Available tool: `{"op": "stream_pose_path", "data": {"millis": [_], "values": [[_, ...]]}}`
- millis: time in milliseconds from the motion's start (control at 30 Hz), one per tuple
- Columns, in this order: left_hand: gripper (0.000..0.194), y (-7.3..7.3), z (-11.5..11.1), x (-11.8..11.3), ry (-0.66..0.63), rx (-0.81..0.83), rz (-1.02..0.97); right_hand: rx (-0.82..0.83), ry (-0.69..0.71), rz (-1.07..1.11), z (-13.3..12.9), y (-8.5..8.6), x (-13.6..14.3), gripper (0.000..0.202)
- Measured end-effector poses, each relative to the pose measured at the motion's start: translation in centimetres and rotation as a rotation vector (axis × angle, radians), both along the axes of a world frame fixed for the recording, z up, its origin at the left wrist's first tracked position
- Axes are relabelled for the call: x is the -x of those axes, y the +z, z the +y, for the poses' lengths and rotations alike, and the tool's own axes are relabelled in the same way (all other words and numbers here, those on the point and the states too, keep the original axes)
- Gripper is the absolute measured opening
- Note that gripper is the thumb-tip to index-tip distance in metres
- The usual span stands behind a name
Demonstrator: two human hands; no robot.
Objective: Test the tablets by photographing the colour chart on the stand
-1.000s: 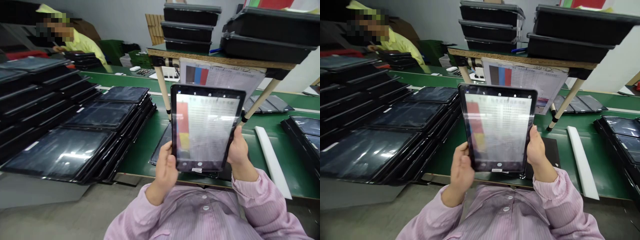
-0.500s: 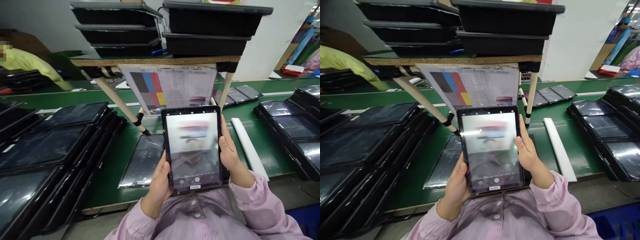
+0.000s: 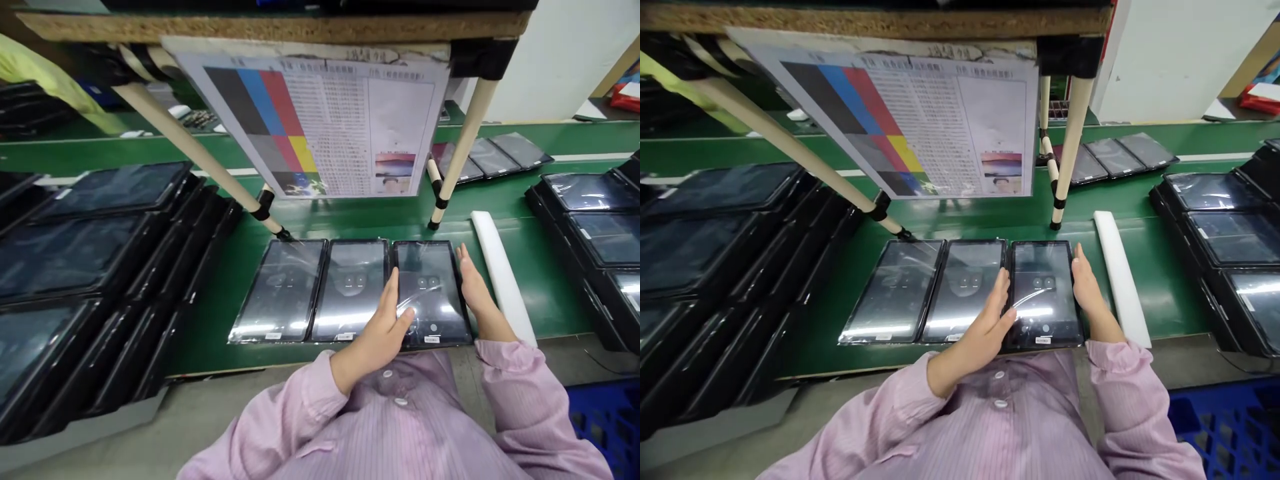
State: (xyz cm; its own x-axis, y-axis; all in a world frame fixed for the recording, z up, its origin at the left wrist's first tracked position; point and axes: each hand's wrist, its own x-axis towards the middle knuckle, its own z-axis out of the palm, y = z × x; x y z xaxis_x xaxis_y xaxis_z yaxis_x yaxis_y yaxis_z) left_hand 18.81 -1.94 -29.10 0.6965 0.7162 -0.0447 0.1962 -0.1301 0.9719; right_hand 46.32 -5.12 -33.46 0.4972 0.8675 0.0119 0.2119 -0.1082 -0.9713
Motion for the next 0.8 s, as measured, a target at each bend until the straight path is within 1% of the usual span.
{"op": "stream_pose_path", "data": {"millis": [33,67,100,133,167,233,300,367,400,500,567,600,633,733,767,800], "values": [[0.076,0.2,0.2,0.9,0.010,-0.085,0.012,0.014,0.013,-0.058,-0.4,0.3,0.3,0.094],[0.069,0.4,0.4,1.9,0.039,-0.173,0.047,0.033,0.036,-0.153,-0.8,0.7,0.8,0.085],[0.060,0.5,0.7,3.0,0.082,-0.268,0.104,0.055,0.073,-0.285,-1.3,1.3,1.4,0.072],[0.053,0.5,1.1,4.1,0.139,-0.365,0.177,0.077,0.124,-0.450,-1.8,2.0,2.1,0.058],[0.047,0.5,1.5,5.2,0.201,-0.461,0.256,0.102,0.176,-0.629,-2.2,2.7,2.8,0.047],[0.041,0.4,2.5,6.9,0.324,-0.627,0.408,0.150,0.260,-0.929,-2.8,3.7,4.1,0.044],[0.039,0.3,3.4,7.7,0.418,-0.742,0.538,0.158,0.276,-1.045,-3.0,4.2,4.9,0.044],[0.040,0.3,4.0,7.7,0.459,-0.781,0.650,0.110,0.238,-1.058,-3.0,4.3,5.2,0.045],[0.041,0.4,4.2,7.5,0.451,-0.774,0.703,0.069,0.217,-1.045,-2.9,4.4,5.3,0.046],[0.043,0.9,4.5,7.0,0.351,-0.715,0.813,-0.024,0.195,-0.992,-2.8,4.5,5.6,0.048],[0.044,1.3,4.9,7.6,0.329,-0.702,0.829,-0.040,0.204,-0.963,-2.8,4.5,6.1,0.048],[0.044,1.4,5.2,8.3,0.359,-0.707,0.829,-0.039,0.207,-0.951,-2.8,4.5,6.4,0.048],[0.045,1.5,5.5,9.2,0.418,-0.714,0.835,-0.038,0.209,-0.942,-2.8,4.5,6.8,0.048],[0.047,1.5,6.9,12.8,0.655,-0.695,0.917,-0.029,0.260,-0.945,-2.5,4.1,8.2,0.047],[0.046,1.3,7.4,13.9,0.709,-0.671,0.954,-0.021,0.285,-0.953,-2.3,3.9,8.8,0.047],[0.046,1.1,7.8,14.9,0.732,-0.640,0.988,-0.010,0.308,-0.961,-2.1,3.8,9.3,0.046]]}}
